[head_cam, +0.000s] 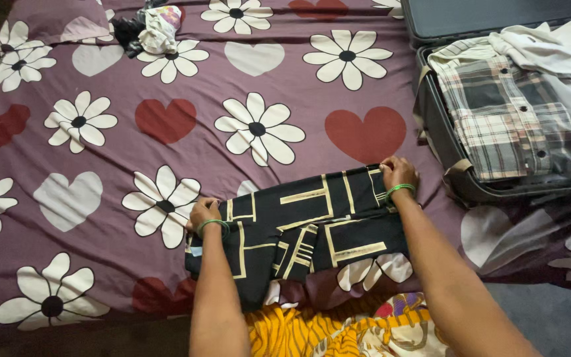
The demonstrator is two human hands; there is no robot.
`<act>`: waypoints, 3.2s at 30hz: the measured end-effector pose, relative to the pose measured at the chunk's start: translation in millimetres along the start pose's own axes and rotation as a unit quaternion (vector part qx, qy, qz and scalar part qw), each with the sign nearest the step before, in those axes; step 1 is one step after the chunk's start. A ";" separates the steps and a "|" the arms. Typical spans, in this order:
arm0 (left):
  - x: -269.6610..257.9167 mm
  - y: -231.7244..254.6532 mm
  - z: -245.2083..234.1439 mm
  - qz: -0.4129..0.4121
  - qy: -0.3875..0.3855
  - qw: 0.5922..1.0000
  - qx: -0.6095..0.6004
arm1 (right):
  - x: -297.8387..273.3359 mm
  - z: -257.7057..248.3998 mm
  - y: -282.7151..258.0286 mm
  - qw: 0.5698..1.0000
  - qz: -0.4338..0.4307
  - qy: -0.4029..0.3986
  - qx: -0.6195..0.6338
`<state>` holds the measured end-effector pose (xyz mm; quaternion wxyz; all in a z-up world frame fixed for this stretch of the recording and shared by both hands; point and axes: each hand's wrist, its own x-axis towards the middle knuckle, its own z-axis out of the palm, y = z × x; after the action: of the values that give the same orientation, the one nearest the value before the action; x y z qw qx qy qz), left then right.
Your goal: The person organizes clothes inside an open suitcase and then folds a black patterned garment by hand on a bed.
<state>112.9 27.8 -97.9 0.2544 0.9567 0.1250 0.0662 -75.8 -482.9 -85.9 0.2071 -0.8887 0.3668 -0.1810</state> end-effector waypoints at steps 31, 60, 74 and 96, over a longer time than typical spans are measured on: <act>-162.1 61.3 -29.1 0.292 -0.049 0.948 0.119 | -71.0 -27.7 -13.5 0.967 -0.139 -0.139 -0.163; -258.9 109.5 -16.8 0.346 -0.143 0.924 0.082 | -175.2 -24.3 -58.3 0.959 -0.204 -0.151 -0.128; -265.1 75.3 -48.8 0.329 -0.140 0.929 0.090 | -157.3 -37.8 22.0 0.961 -0.188 -0.112 -0.169; -197.6 -103.4 -102.2 0.065 0.109 0.964 -0.233 | -161.8 -48.8 49.3 0.972 -0.203 -0.041 -0.113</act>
<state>-117.5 108.7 -74.4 0.4502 0.8640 0.0703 0.2141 -234.9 -408.5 -96.7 0.0790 -0.9689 0.1884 -0.1400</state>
